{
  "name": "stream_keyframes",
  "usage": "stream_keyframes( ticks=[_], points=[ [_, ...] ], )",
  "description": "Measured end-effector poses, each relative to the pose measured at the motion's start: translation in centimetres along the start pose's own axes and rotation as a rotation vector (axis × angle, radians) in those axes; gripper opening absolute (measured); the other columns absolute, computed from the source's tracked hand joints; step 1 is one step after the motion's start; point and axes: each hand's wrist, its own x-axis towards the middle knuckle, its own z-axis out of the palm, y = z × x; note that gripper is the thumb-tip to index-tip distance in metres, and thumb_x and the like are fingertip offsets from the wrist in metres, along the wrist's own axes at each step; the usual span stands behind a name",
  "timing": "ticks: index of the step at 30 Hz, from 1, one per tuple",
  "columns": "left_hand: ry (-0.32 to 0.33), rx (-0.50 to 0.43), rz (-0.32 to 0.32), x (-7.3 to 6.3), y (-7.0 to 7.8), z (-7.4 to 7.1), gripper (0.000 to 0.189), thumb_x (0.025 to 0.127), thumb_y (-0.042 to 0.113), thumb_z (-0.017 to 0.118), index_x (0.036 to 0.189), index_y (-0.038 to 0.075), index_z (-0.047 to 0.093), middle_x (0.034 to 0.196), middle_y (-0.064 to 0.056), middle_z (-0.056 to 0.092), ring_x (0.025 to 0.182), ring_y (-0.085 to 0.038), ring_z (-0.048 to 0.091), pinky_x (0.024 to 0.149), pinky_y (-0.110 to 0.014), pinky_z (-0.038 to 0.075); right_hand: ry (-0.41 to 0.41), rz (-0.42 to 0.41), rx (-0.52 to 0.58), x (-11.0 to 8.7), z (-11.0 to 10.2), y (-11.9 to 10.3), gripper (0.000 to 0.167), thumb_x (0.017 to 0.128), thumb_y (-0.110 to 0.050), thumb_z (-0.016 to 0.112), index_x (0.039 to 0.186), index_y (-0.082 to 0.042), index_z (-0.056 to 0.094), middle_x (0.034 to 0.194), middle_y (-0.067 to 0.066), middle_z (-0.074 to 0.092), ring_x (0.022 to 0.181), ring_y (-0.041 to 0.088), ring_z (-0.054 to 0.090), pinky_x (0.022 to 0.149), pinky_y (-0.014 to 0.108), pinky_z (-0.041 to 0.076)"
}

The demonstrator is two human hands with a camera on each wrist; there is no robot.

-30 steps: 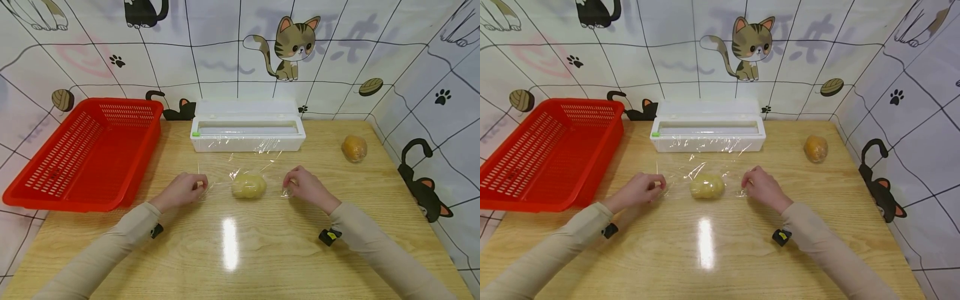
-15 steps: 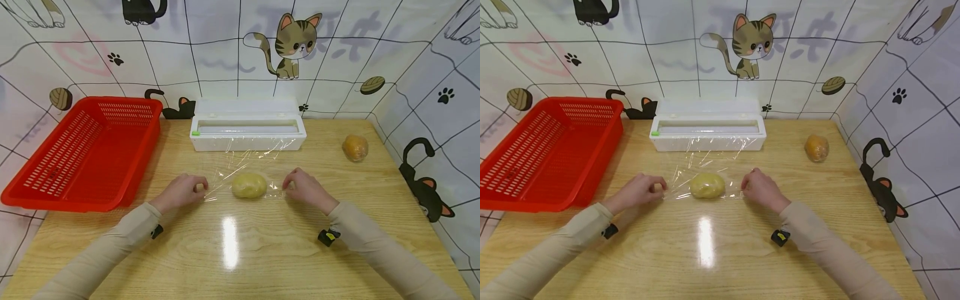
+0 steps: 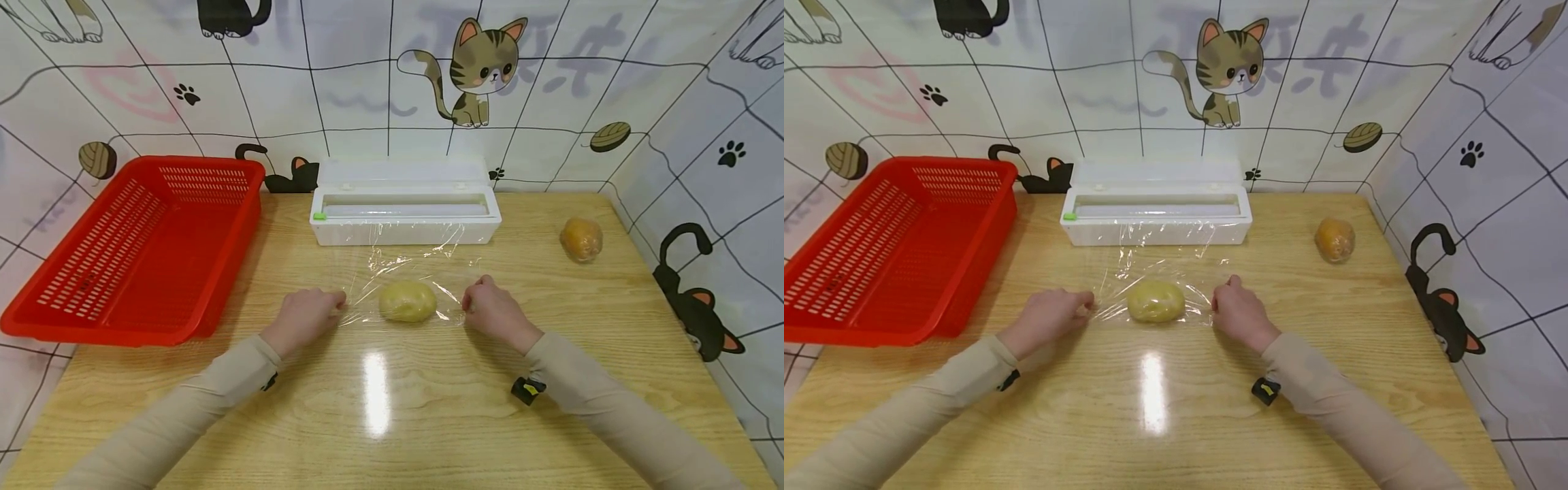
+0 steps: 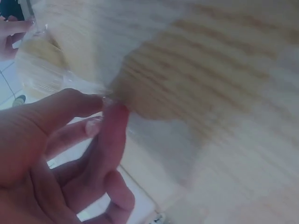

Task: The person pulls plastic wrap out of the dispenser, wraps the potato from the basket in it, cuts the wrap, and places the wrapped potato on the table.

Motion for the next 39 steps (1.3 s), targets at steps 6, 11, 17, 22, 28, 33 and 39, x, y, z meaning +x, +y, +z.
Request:
stream_keyframes(
  ticks=[6, 11, 17, 22, 28, 33, 39],
  points=[
    [0.022, 0.109, -0.002, 0.2, 0.7, -0.2, 0.013, 0.084, 0.01, 0.069, 0.079, 0.014, 0.058, 0.059, -0.002, 0.047, 0.051, -0.02, 0.045, 0.04, -0.035, 0.038, -0.029, 0.056, -0.022, -0.2, -0.2, -0.3, 0.008, 0.072, 0.002, 0.061, 0.079, 0.0, 0.056, 0.1, 0.021, 0.045, 0.061, 0.027, 0.051, 0.05, 0.035, 0.044],
    [0.063, 0.168, -0.014, -0.1, 0.9, 0.2, 0.01, 0.084, 0.013, 0.071, 0.083, 0.012, 0.061, 0.068, -0.009, 0.051, 0.05, -0.024, 0.049, 0.039, -0.038, 0.04, -0.005, 0.08, -0.07, -0.6, -0.2, -0.3, 0.009, 0.075, -0.005, 0.065, 0.078, -0.003, 0.056, 0.1, 0.02, 0.046, 0.07, 0.03, 0.052, 0.054, 0.04, 0.045],
    [0.123, 0.127, -0.044, -1.0, 0.8, 0.7, 0.014, 0.084, 0.01, 0.069, 0.085, 0.007, 0.055, 0.077, -0.011, 0.045, 0.055, -0.023, 0.045, 0.039, -0.035, 0.039, 0.069, 0.046, -0.045, -1.3, -0.1, 0.3, 0.008, 0.076, -0.004, 0.061, 0.084, -0.003, 0.058, 0.104, 0.023, 0.046, 0.075, 0.031, 0.053, 0.05, 0.04, 0.045],
    [0.306, 0.156, 0.031, -0.9, 1.1, 0.1, 0.022, 0.079, 0.009, 0.068, 0.084, 0.002, 0.048, 0.079, -0.011, 0.039, 0.06, -0.024, 0.041, 0.037, -0.031, 0.036, 0.203, -0.106, 0.026, -1.2, -0.3, 0.0, 0.007, 0.083, -0.004, 0.06, 0.091, -0.003, 0.061, 0.105, 0.021, 0.051, 0.084, 0.032, 0.052, 0.062, 0.041, 0.045],
    [0.233, 0.046, 0.187, 1.3, 3.5, -1.2, 0.035, 0.09, 0.026, 0.066, 0.111, 0.0, 0.056, 0.106, -0.015, 0.055, 0.093, -0.029, 0.054, 0.073, -0.043, 0.05, 0.164, -0.324, 0.103, 0.8, -0.6, -3.0, 0.03, 0.093, -0.018, 0.062, 0.12, -0.004, 0.061, 0.119, 0.019, 0.055, 0.113, 0.037, 0.047, 0.09, 0.051, 0.042],
    [0.074, -0.157, 0.287, 3.8, 4.1, -0.7, 0.051, 0.095, 0.033, 0.063, 0.134, 0.002, 0.05, 0.131, -0.014, 0.053, 0.117, -0.029, 0.053, 0.093, -0.05, 0.044, 0.034, -0.412, 0.081, 2.5, 0.3, -3.7, 0.05, 0.094, -0.03, 0.063, 0.137, -0.006, 0.053, 0.132, 0.018, 0.055, 0.122, 0.037, 0.048, 0.099, 0.055, 0.037],
    [-0.002, -0.41, 0.379, 5.3, 3.2, -0.2, 0.036, 0.095, 0.015, 0.063, 0.126, -0.001, 0.054, 0.122, -0.014, 0.06, 0.104, -0.024, 0.062, 0.088, -0.032, 0.049, -0.023, -0.44, 0.226, 3.1, 0.6, -3.1, 0.041, 0.095, -0.023, 0.063, 0.133, -0.008, 0.058, 0.124, 0.012, 0.061, 0.112, 0.029, 0.057, 0.093, 0.046, 0.045]
  ],
)
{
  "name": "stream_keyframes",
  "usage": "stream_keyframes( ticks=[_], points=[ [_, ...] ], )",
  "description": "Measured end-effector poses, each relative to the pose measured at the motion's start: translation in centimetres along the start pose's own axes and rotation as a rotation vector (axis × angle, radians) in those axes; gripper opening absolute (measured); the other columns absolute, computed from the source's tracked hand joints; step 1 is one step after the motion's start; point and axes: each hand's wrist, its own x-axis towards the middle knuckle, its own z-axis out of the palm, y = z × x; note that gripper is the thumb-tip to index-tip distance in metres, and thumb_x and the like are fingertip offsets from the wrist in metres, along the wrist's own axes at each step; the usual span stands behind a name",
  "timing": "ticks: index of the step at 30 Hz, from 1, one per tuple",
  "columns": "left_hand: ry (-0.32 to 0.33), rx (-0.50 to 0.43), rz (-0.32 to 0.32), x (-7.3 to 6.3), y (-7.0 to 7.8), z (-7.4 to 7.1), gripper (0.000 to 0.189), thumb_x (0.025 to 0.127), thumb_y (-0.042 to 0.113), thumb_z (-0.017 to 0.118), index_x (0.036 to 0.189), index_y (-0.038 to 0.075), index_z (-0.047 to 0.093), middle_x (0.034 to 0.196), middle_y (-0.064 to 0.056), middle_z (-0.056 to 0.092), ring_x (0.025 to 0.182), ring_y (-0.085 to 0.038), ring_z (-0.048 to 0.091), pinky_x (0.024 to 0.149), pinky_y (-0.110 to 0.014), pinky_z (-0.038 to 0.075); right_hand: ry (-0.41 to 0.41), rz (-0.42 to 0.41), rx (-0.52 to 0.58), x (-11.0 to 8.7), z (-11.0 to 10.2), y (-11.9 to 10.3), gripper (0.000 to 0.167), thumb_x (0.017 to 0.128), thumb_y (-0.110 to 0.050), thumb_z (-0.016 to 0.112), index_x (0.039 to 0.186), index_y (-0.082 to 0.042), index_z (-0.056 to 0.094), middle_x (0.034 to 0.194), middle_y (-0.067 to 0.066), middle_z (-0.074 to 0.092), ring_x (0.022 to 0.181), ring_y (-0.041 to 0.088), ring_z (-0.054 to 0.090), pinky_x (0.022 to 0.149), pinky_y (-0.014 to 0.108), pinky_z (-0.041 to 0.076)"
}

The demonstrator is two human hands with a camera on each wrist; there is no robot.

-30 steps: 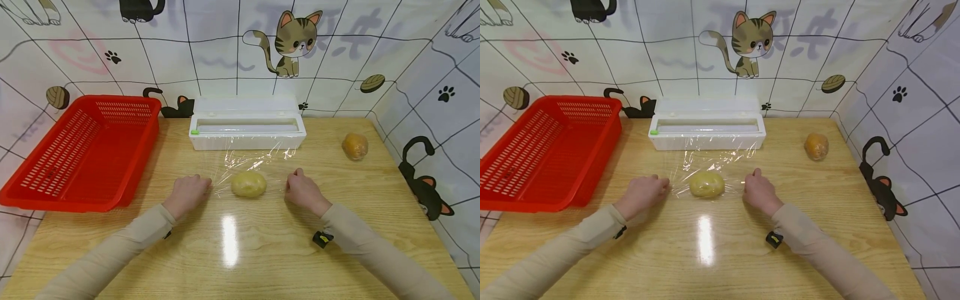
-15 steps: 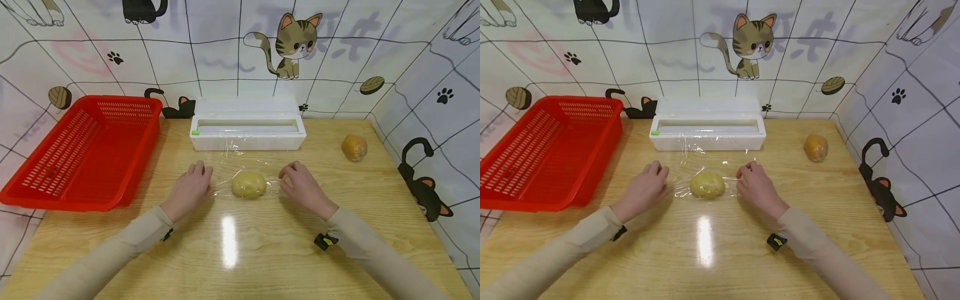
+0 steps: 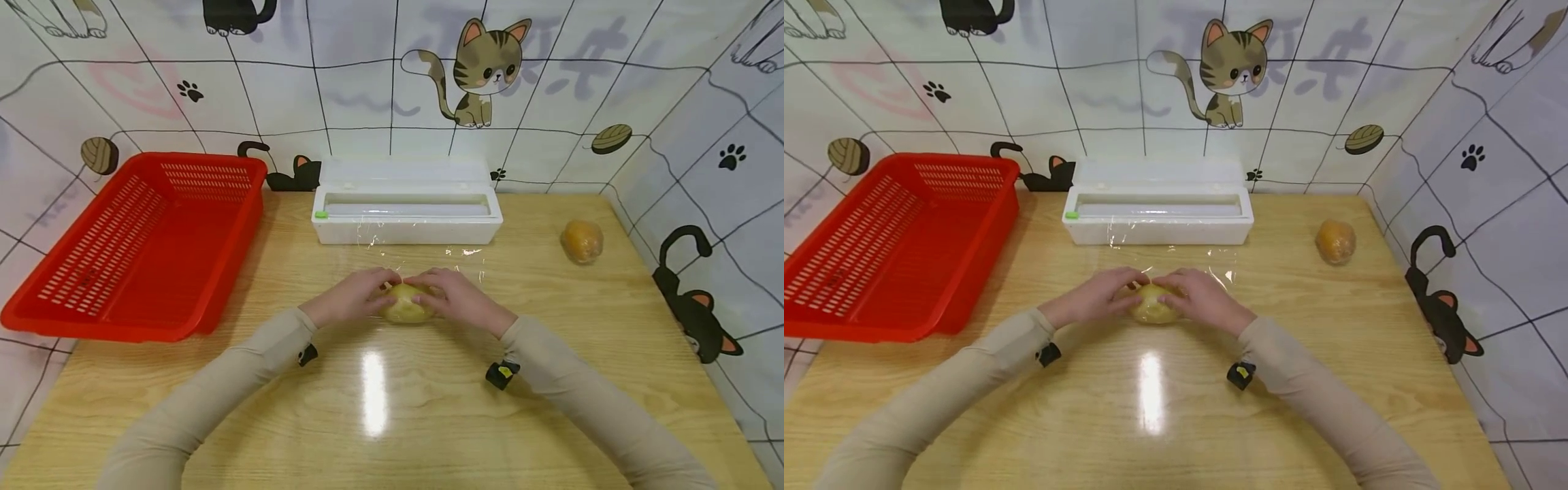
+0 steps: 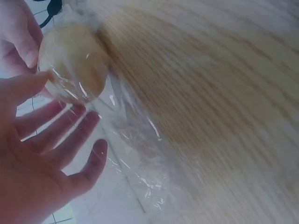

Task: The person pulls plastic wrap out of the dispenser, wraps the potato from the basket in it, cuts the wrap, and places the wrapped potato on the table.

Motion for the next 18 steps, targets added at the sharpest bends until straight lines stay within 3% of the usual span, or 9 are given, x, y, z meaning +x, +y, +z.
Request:
stream_keyframes(
  ticks=[4, 12, 15, 18],
  points=[
    [0.0, -0.07, 0.017, 0.2, -0.3, -0.2, 0.03, 0.095, 0.01, 0.062, 0.122, -0.002, 0.057, 0.117, -0.013, 0.063, 0.094, -0.02, 0.064, 0.079, -0.025, 0.051, 0.005, 0.008, 0.083, 0.0, -0.2, 0.2, 0.038, 0.096, -0.023, 0.062, 0.13, -0.007, 0.061, 0.12, 0.011, 0.063, 0.108, 0.027, 0.059, 0.088, 0.045, 0.048],
    [0.053, -0.057, 0.025, 0.1, -0.7, -0.5, 0.023, 0.093, -0.003, 0.059, 0.115, -0.001, 0.063, 0.112, -0.013, 0.066, 0.092, -0.02, 0.065, 0.079, -0.028, 0.052, 0.005, 0.043, 0.179, 0.3, -0.1, 0.7, 0.034, 0.094, -0.021, 0.065, 0.126, -0.009, 0.065, 0.117, 0.009, 0.064, 0.104, 0.023, 0.059, 0.084, 0.042, 0.05],
    [0.11, 0.014, -0.004, -0.3, -0.2, -0.6, 0.023, 0.091, -0.007, 0.057, 0.112, 0.0, 0.064, 0.108, -0.012, 0.066, 0.089, -0.02, 0.064, 0.078, -0.028, 0.052, 0.001, 0.057, 0.21, 0.5, -0.1, 1.1, 0.033, 0.092, -0.02, 0.067, 0.124, -0.01, 0.067, 0.113, 0.008, 0.064, 0.096, 0.02, 0.059, 0.078, 0.038, 0.049],
    [0.163, 0.161, 0.02, -0.7, 1.0, -0.3, 0.022, 0.088, -0.006, 0.061, 0.11, 0.0, 0.064, 0.107, -0.011, 0.063, 0.088, -0.022, 0.063, 0.078, -0.031, 0.051, -0.009, 0.085, 0.238, 0.6, -0.2, 1.4, 0.033, 0.092, -0.02, 0.068, 0.123, -0.011, 0.067, 0.112, 0.006, 0.065, 0.091, 0.018, 0.057, 0.074, 0.035, 0.048]
  ],
)
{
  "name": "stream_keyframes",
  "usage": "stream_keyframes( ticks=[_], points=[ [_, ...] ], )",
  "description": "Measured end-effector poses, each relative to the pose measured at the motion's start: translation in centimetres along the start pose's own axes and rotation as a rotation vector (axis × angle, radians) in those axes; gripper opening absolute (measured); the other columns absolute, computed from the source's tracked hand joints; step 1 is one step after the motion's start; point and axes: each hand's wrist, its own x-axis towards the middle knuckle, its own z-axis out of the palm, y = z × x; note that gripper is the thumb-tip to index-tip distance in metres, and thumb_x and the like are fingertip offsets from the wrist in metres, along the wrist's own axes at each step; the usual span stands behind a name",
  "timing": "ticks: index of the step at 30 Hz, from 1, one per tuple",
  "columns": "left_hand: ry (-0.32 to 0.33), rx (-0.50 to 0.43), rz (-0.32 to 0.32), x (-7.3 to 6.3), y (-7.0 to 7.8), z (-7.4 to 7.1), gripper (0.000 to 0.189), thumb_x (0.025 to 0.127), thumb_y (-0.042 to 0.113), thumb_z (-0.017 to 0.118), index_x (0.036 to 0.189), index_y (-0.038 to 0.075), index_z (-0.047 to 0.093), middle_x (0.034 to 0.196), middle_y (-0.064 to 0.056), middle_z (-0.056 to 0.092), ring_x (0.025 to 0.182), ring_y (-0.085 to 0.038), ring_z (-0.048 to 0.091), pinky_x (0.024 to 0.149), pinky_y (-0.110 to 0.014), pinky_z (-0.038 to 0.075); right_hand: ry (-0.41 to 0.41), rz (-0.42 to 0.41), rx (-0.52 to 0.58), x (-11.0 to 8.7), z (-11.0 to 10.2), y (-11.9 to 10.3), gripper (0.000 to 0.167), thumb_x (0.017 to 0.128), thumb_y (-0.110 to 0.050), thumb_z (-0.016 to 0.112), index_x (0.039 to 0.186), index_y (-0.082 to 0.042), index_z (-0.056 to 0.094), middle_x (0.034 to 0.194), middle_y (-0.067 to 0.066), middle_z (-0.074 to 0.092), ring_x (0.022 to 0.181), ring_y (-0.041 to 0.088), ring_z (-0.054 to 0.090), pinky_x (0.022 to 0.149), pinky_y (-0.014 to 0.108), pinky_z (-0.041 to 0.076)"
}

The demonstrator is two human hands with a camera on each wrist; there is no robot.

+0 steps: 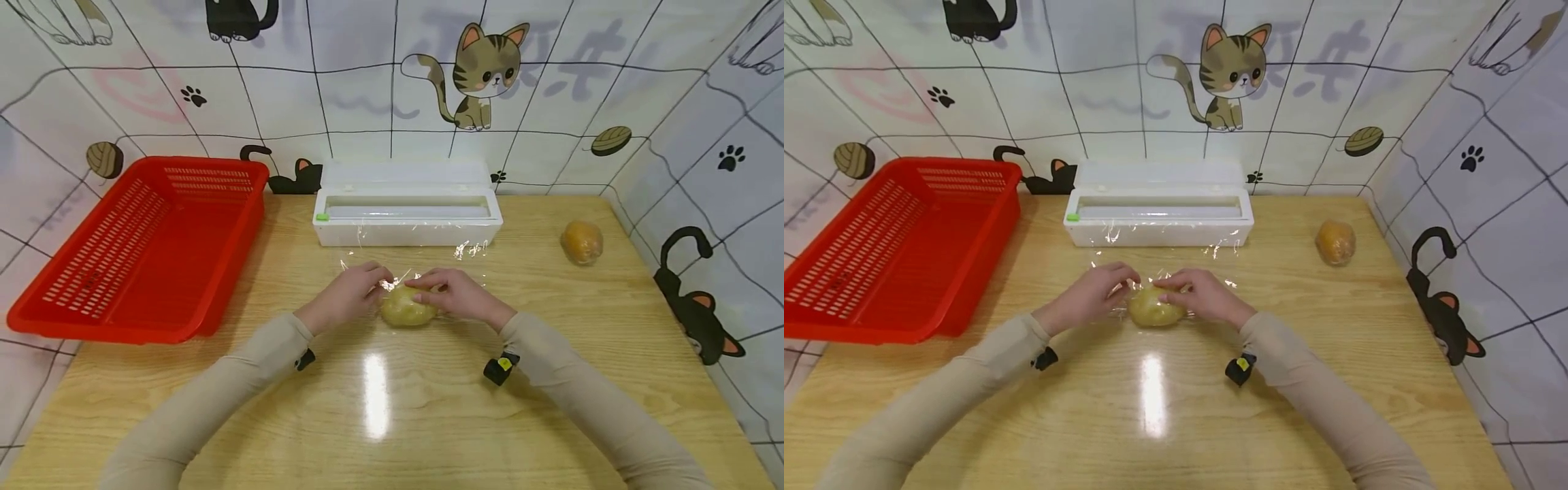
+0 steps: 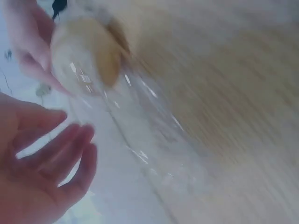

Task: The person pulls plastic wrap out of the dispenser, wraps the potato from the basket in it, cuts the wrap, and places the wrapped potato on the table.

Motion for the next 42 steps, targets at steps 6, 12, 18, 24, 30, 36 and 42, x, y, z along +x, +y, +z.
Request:
stream_keyframes(
  ticks=[6, 12, 18, 24, 30, 36, 42],
  points=[
    [0.027, 0.382, 0.136, -1.0, 2.7, 1.4, 0.023, 0.09, 0.015, 0.065, 0.111, 0.007, 0.062, 0.115, -0.008, 0.058, 0.106, -0.026, 0.055, 0.083, -0.04, 0.047, -0.032, 0.054, 0.074, 0.3, -0.6, 0.4, 0.035, 0.091, -0.022, 0.068, 0.124, -0.011, 0.066, 0.12, 0.007, 0.065, 0.103, 0.022, 0.059, 0.082, 0.038, 0.05],
    [0.041, 0.492, 0.096, -1.3, 3.2, 2.5, 0.041, 0.089, 0.025, 0.069, 0.123, 0.005, 0.058, 0.123, -0.008, 0.055, 0.114, -0.026, 0.051, 0.089, -0.043, 0.044, -0.077, 0.1, 0.113, 0.9, -1.1, 0.6, 0.033, 0.092, -0.022, 0.067, 0.123, -0.009, 0.067, 0.123, 0.01, 0.063, 0.113, 0.024, 0.057, 0.093, 0.042, 0.045],
    [-0.001, 0.472, 0.046, -0.7, 2.5, 3.1, 0.066, 0.084, 0.031, 0.075, 0.133, 0.001, 0.044, 0.132, -0.013, 0.049, 0.117, -0.03, 0.05, 0.096, -0.046, 0.039, -0.08, 0.153, 0.088, 1.5, -1.5, 0.9, 0.029, 0.098, -0.022, 0.058, 0.123, -0.01, 0.067, 0.123, 0.009, 0.064, 0.097, 0.02, 0.059, 0.091, 0.039, 0.045],
    [0.03, 0.444, 0.017, 0.2, 1.7, 3.4, 0.058, 0.085, 0.03, 0.074, 0.129, 0.004, 0.046, 0.127, -0.012, 0.052, 0.112, -0.03, 0.054, 0.095, -0.047, 0.04, 0.022, 0.071, -0.061, 1.2, -1.7, 0.5, 0.031, 0.102, -0.016, 0.048, 0.125, -0.003, 0.063, 0.122, 0.014, 0.064, 0.1, 0.024, 0.06, 0.087, 0.041, 0.048],
    [0.041, 0.397, 0.0, 0.6, 1.6, 3.1, 0.052, 0.084, 0.029, 0.074, 0.124, 0.006, 0.049, 0.12, -0.011, 0.055, 0.107, -0.03, 0.056, 0.096, -0.046, 0.039, 0.165, -0.107, -0.466, -0.8, -0.5, -3.1, 0.036, 0.088, -0.008, 0.057, 0.123, 0.001, 0.062, 0.122, 0.016, 0.062, 0.115, 0.033, 0.054, 0.097, 0.047, 0.041],
    [-0.008, 0.387, -0.05, 1.3, 1.9, 2.5, 0.055, 0.087, 0.032, 0.07, 0.13, 0.005, 0.05, 0.127, -0.012, 0.054, 0.114, -0.03, 0.053, 0.1, -0.049, 0.036, 0.124, -0.065, -0.823, -2.3, 2.0, -4.2, 0.061, 0.085, -0.022, 0.061, 0.137, 0.006, 0.047, 0.136, 0.019, 0.052, 0.124, 0.034, 0.049, 0.101, 0.048, 0.038],
    [-0.109, 0.432, -0.107, 2.1, 2.0, 2.5, 0.072, 0.087, 0.038, 0.071, 0.141, 0.002, 0.041, 0.139, -0.012, 0.048, 0.121, -0.032, 0.05, 0.102, -0.056, 0.032, 0.14, 0.001, -0.791, -1.7, 2.3, -3.4, 0.073, 0.08, -0.019, 0.071, 0.138, 0.012, 0.04, 0.135, 0.026, 0.05, 0.124, 0.038, 0.048, 0.101, 0.05, 0.038]
  ],
)
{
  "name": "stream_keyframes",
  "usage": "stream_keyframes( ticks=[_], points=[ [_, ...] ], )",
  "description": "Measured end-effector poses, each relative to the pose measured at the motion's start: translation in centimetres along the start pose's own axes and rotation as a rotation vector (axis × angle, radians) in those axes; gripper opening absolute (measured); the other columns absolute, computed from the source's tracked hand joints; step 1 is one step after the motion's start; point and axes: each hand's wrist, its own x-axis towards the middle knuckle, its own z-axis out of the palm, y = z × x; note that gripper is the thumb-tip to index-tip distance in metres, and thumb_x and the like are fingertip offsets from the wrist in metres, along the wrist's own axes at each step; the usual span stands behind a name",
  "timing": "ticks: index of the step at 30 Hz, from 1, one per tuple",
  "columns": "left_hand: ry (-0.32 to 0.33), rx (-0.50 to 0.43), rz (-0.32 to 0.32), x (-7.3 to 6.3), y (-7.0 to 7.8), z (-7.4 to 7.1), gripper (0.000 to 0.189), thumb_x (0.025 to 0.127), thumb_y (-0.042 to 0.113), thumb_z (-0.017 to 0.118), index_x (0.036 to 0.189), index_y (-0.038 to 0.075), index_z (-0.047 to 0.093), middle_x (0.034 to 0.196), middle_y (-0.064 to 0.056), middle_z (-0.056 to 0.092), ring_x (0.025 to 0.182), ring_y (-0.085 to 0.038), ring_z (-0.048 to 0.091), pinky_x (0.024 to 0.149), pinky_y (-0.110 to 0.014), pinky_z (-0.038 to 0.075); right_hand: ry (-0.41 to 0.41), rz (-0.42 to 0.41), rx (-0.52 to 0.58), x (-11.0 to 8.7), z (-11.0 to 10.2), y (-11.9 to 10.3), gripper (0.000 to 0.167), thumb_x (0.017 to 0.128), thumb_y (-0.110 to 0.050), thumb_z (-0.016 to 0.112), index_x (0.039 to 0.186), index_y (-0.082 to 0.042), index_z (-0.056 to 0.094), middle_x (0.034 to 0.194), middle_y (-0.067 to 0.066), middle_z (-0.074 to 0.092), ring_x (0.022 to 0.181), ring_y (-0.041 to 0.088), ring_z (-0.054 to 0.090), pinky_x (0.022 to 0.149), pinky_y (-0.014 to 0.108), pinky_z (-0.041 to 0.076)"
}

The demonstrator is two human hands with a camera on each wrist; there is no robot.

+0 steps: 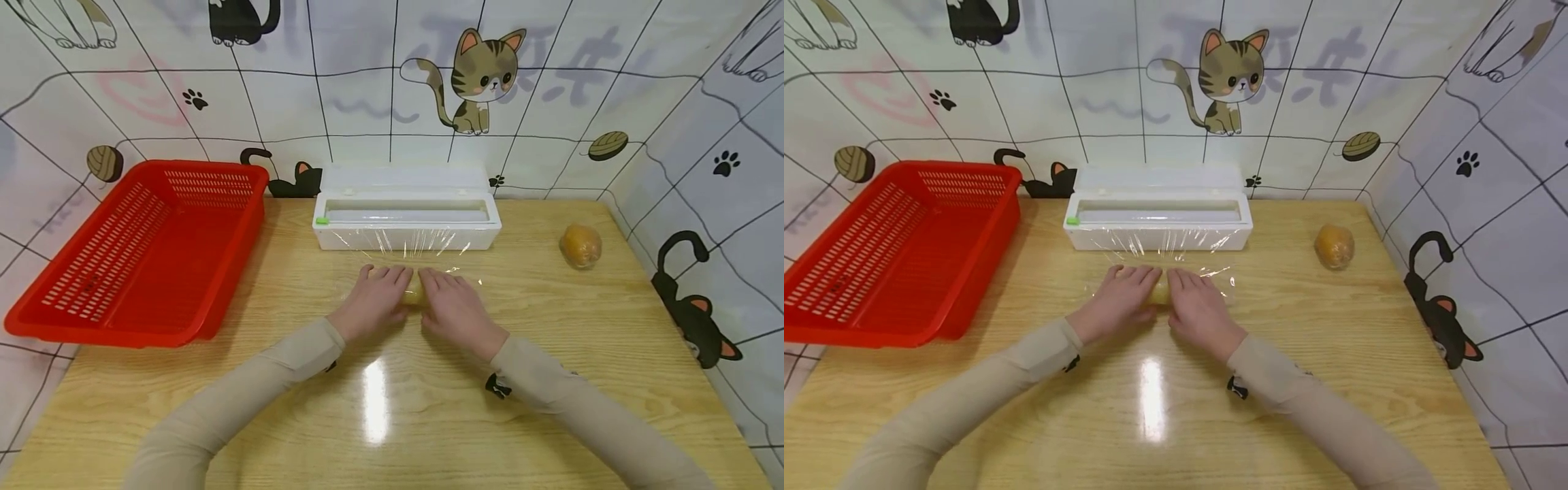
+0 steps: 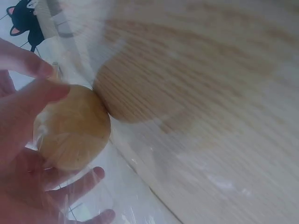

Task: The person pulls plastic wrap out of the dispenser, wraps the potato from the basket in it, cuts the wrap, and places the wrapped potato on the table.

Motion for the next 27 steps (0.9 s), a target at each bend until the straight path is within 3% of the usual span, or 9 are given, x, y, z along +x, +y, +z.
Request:
stream_keyframes(
  ticks=[3, 6, 9, 11, 15, 19, 23, 27],
  points=[
    [-0.017, 0.036, -0.002, 0.2, 0.1, 0.0, 0.07, 0.088, 0.032, 0.071, 0.143, 0.002, 0.038, 0.139, -0.013, 0.047, 0.121, -0.032, 0.05, 0.102, -0.057, 0.032, 0.02, 0.002, 0.013, 0.4, 0.5, 0.3, 0.075, 0.077, -0.018, 0.076, 0.136, 0.011, 0.04, 0.131, 0.026, 0.052, 0.121, 0.039, 0.049, 0.099, 0.05, 0.039],
    [0.015, 0.047, 0.009, 0.2, 0.1, -0.1, 0.058, 0.09, 0.022, 0.069, 0.139, 0.001, 0.043, 0.134, -0.013, 0.052, 0.118, -0.031, 0.052, 0.101, -0.056, 0.034, 0.042, 0.001, 0.013, 0.9, 0.9, 0.6, 0.072, 0.077, -0.018, 0.078, 0.134, 0.008, 0.042, 0.127, 0.024, 0.055, 0.116, 0.038, 0.051, 0.098, 0.051, 0.04],
    [0.044, 0.026, 0.015, 0.3, -0.1, 0.0, 0.054, 0.089, 0.021, 0.07, 0.133, 0.001, 0.047, 0.128, -0.013, 0.056, 0.115, -0.03, 0.055, 0.099, -0.055, 0.036, 0.054, 0.015, 0.017, 1.3, 1.1, 0.9, 0.069, 0.077, -0.019, 0.081, 0.131, 0.005, 0.045, 0.124, 0.021, 0.058, 0.111, 0.036, 0.054, 0.096, 0.051, 0.041],
    [0.042, -0.022, 0.004, 0.6, -0.4, -0.1, 0.06, 0.085, 0.026, 0.075, 0.132, 0.0, 0.047, 0.125, -0.015, 0.058, 0.113, -0.031, 0.056, 0.098, -0.054, 0.037, 0.055, 0.016, 0.024, 1.6, 1.1, 1.1, 0.069, 0.076, -0.022, 0.083, 0.129, 0.004, 0.046, 0.121, 0.02, 0.06, 0.109, 0.035, 0.056, 0.094, 0.05, 0.042],
    [0.014, -0.161, -0.027, 1.4, -1.2, -0.3, 0.059, 0.079, 0.02, 0.08, 0.125, 0.0, 0.048, 0.113, -0.015, 0.062, 0.103, -0.03, 0.06, 0.09, -0.05, 0.044, 0.033, -0.001, 0.073, 2.1, 0.9, 1.7, 0.066, 0.076, -0.025, 0.082, 0.125, 0.005, 0.05, 0.112, 0.019, 0.063, 0.101, 0.034, 0.059, 0.09, 0.049, 0.044],
    [-0.037, -0.329, -0.056, 2.1, -2.1, -0.6, 0.051, 0.076, 0.012, 0.081, 0.116, 0.002, 0.051, 0.096, -0.01, 0.063, 0.087, -0.025, 0.062, 0.077, -0.041, 0.051, -0.045, 0.009, 0.217, 3.0, 0.5, 2.4, 0.064, 0.075, -0.02, 0.083, 0.124, 0.005, 0.051, 0.106, 0.017, 0.064, 0.095, 0.032, 0.061, 0.087, 0.046, 0.047],
    [-0.089, -0.451, -0.094, 2.5, -3.0, -1.1, 0.051, 0.075, 0.009, 0.081, 0.116, 0.002, 0.052, 0.099, -0.011, 0.062, 0.09, -0.025, 0.059, 0.081, -0.038, 0.049, -0.141, 0.044, 0.365, 3.9, 0.1, 2.9, 0.065, 0.075, -0.014, 0.082, 0.128, 0.004, 0.049, 0.112, 0.017, 0.061, 0.099, 0.03, 0.059, 0.088, 0.044, 0.049],
    [-0.136, -0.529, -0.084, 2.9, -3.6, -1.6, 0.049, 0.077, 0.004, 0.079, 0.116, 0.001, 0.051, 0.106, -0.013, 0.061, 0.095, -0.026, 0.058, 0.086, -0.036, 0.048, -0.166, 0.056, 0.396, 4.4, -0.3, 3.3, 0.064, 0.074, -0.015, 0.082, 0.128, 0.003, 0.052, 0.12, 0.018, 0.052, 0.101, 0.03, 0.057, 0.089, 0.043, 0.048]
  ],
)
